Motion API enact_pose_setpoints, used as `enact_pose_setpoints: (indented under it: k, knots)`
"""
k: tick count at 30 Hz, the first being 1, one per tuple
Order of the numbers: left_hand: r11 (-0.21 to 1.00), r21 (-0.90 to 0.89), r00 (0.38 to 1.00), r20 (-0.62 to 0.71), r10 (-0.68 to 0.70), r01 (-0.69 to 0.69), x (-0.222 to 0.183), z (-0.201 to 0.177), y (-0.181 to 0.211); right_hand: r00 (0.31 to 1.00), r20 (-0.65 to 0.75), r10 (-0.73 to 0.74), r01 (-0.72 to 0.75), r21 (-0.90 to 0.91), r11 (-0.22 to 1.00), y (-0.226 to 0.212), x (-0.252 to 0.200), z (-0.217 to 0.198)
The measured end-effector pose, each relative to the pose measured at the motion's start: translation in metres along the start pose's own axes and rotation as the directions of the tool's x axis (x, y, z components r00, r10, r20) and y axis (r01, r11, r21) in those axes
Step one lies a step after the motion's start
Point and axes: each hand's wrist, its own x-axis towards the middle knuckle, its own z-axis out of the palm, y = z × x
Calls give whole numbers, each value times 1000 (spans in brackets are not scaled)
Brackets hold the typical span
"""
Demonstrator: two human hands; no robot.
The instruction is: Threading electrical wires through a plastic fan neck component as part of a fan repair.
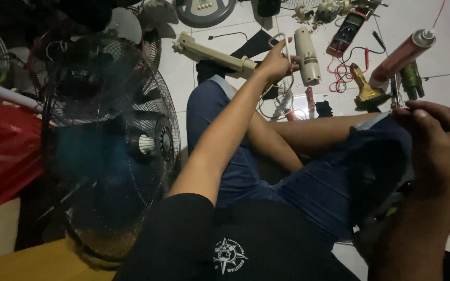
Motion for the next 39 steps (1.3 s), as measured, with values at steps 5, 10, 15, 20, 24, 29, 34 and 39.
enact_pose_setpoints:
  k: [5,10,15,20,24,29,34,39]
  knots:
    - [998,-36,992,-117,49,-54,-10,15,11,995,63,-73,68,73,995,-10,3,6]
    - [995,-32,962,-258,85,-96,-8,24,3,966,119,-229,224,55,973,-8,11,17]
    - [994,-9,951,-291,100,-107,-30,30,14,955,238,-178,188,-17,982,-42,26,48]
    - [985,85,938,-300,172,-153,-34,25,9,923,350,-159,209,-109,972,-30,59,80]
    - [931,-253,955,-207,214,-263,-4,18,-17,934,353,-52,101,-124,987,3,85,103]
    - [883,-433,973,-211,96,-181,-27,31,0,939,328,-101,174,-201,964,42,105,139]
    - [889,-381,956,-243,167,-252,-12,29,-15,953,253,-165,238,-293,926,70,117,170]
    - [868,-400,946,-246,209,-296,-16,25,-13,916,137,-376,397,-176,901,77,123,190]
